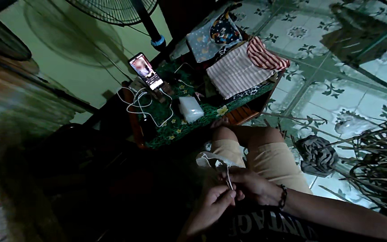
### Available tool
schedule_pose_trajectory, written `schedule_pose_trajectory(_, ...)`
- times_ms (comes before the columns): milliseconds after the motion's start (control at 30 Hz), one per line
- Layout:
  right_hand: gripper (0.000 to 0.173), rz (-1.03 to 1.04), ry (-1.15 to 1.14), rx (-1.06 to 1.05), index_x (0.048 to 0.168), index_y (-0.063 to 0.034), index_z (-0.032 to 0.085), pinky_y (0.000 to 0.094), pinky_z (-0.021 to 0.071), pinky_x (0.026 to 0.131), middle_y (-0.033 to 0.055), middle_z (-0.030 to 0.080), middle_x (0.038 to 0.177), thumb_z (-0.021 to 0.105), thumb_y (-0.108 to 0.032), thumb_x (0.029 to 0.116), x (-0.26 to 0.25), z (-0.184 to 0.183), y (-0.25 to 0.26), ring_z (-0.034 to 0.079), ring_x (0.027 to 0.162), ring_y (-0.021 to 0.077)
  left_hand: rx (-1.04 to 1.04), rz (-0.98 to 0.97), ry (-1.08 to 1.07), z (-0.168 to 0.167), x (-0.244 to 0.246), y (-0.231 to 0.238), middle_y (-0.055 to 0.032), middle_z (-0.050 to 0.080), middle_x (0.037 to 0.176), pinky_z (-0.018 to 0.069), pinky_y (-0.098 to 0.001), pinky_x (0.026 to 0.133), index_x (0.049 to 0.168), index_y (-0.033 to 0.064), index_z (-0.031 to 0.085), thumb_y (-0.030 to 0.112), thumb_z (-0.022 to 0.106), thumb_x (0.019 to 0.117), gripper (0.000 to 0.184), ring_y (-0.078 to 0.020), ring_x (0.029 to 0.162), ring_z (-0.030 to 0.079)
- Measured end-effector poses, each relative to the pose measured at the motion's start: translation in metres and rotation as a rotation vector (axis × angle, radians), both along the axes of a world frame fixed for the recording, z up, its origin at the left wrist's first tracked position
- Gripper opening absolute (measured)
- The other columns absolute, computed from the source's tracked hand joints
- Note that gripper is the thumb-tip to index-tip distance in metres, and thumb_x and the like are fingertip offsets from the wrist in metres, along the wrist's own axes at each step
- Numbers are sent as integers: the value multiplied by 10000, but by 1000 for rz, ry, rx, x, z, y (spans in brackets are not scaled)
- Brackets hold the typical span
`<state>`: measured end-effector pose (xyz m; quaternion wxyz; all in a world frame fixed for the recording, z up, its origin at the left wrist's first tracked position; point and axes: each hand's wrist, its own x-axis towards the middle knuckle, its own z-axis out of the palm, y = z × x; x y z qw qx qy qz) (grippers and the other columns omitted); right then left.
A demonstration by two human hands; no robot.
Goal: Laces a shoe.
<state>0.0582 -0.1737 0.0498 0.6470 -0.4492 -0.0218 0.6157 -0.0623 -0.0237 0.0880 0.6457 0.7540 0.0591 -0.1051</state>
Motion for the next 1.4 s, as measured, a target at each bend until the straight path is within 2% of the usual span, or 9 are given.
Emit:
schedule_pose_trajectory(133, 112, 33, -148, -32, 1052, -92, 615, 193, 457, 462, -35, 564, 669, 572, -192, 1027, 0, 4, -3, 517, 500, 47, 435, 207, 25, 1, 2, 5, 17, 670, 779, 547, -289, 651, 954, 80, 725, 441, 583, 1014, 392, -61, 683, 621)
schedule_pose_trajectory(233, 177, 96, -462, -56, 996, -57, 675, 197, 479, 481, -33, 603, 683, 605, -216, 1029, 1, 7, -4, 549, 518, 40, 597, 305, -73, 3, 12, 11, 6, 652, 862, 548, -262, 666, 988, 90, 701, 483, 607, 986, 404, -69, 749, 627)
schedule_pose_trajectory(333, 180, 122, -843, -52, 952, -43, 726, 233, 532, 590, -12, 659, 747, 643, -199, 988, -1, 7, -8, 597, 615, 25, 527, 231, -31, -5, 22, 8, -3, 674, 859, 564, -309, 709, 984, 85, 717, 463, 631, 980, 387, -90, 767, 645)
schedule_pose_trajectory(400, 192, 119, -1024, -47, 936, -48, 735, 333, 566, 704, 27, 698, 799, 676, -230, 957, -1, 5, -12, 652, 721, 82, 425, 178, 50, -9, 28, 5, 12, 702, 863, 581, -324, 753, 998, 100, 742, 468, 639, 980, 382, -76, 790, 669)
schedule_pose_trajectory(533, 267, 152, -1208, -20, 933, -67, 742, 442, 577, 783, 70, 713, 887, 664, -319, 975, 2, -1, -24, 688, 844, 175, 114, 134, 71, -11, 31, 7, 33, 691, 807, 571, -230, 702, 968, 66, 719, 276, 666, 992, 218, -33, 724, 655)
schedule_pose_trajectory(700, 226, 169, -1349, 67, 919, -54, 737, 405, 577, 839, 106, 696, 1012, 672, -263, 975, 1, 4, -31, 670, 946, 202, 77, 151, 30, -18, 24, 15, 65, 599, 762, 465, -153, 597, 894, 63, 689, 153, 629, 983, 139, 20, 641, 537)
schedule_pose_trajectory(933, 219, 142, -1439, 131, 918, -47, 729, 416, 583, 849, 102, 721, 963, 672, -251, 975, -1, 6, -32, 693, 942, 221, 27, 197, 130, -12, 16, 4, 42, 686, 789, 575, -218, 684, 949, 55, 718, 237, 617, 1016, 219, -21, 705, 655)
schedule_pose_trajectory(1233, 147, 161, -1486, 166, 945, -47, 739, 401, 579, 849, 85, 727, 920, 679, -180, 960, -3, 4, -33, 696, 910, 218, -44, 178, 28, -18, 10, 0, 21, 709, 893, 590, -233, 774, 1016, 17, 699, 92, 581, 1001, 141, -31, 816, 682)
schedule_pose_trajectory(1400, 141, 140, -1459, 167, 983, -47, 749, 412, 568, 867, 92, 725, 946, 653, -149, 962, -2, 4, -35, 683, 938, 224, -100, 207, 49, -16, 7, 3, -2, 704, 914, 613, -284, 756, 1060, 17, 675, 130, 568, 1018, 161, -84, 807, 696)
